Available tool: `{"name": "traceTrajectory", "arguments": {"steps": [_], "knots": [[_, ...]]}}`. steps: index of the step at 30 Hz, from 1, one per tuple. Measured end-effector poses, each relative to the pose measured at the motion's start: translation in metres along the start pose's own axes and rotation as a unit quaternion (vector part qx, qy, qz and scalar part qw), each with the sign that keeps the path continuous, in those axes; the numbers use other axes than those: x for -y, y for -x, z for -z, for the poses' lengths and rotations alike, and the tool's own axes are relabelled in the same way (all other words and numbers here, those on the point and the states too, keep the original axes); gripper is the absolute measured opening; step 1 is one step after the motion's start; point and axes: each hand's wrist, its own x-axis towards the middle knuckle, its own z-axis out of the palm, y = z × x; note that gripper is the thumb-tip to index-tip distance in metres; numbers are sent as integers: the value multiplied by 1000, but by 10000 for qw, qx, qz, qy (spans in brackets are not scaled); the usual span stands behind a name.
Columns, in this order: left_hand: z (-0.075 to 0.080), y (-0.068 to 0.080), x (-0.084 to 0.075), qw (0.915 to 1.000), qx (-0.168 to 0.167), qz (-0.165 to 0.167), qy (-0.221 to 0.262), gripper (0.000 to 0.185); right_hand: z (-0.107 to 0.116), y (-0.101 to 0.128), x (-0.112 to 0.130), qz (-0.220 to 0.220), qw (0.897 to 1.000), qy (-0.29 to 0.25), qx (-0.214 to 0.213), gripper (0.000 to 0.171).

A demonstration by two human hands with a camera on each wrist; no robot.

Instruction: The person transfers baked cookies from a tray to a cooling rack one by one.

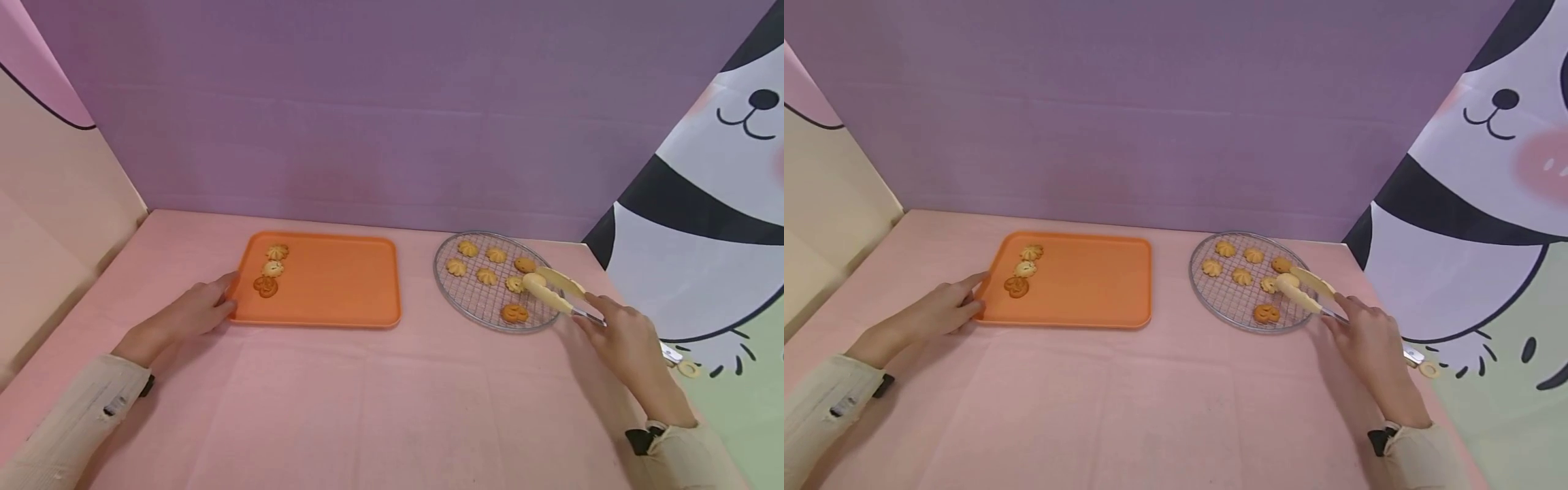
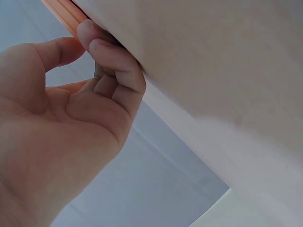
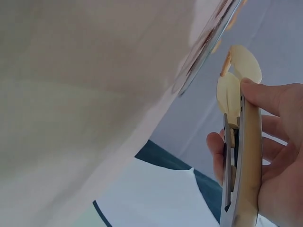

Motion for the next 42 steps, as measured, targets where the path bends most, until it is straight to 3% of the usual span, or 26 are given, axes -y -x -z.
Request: {"name": "traceTrajectory", "arguments": {"steps": [15, 23, 42], "knots": [[1, 0, -1, 9999, 90, 124, 29, 64, -10, -8, -24, -932, 9929, 157, 720, 51], [2, -1, -3, 9998, 117, 185, 17, 65, -13, -12, -28, -1167, 9867, 172, 1122, 54], [2, 1, -3, 9999, 75, 67, 14, 65, -8, -7, -23, -1159, 9878, 222, 1012, 63]]}}
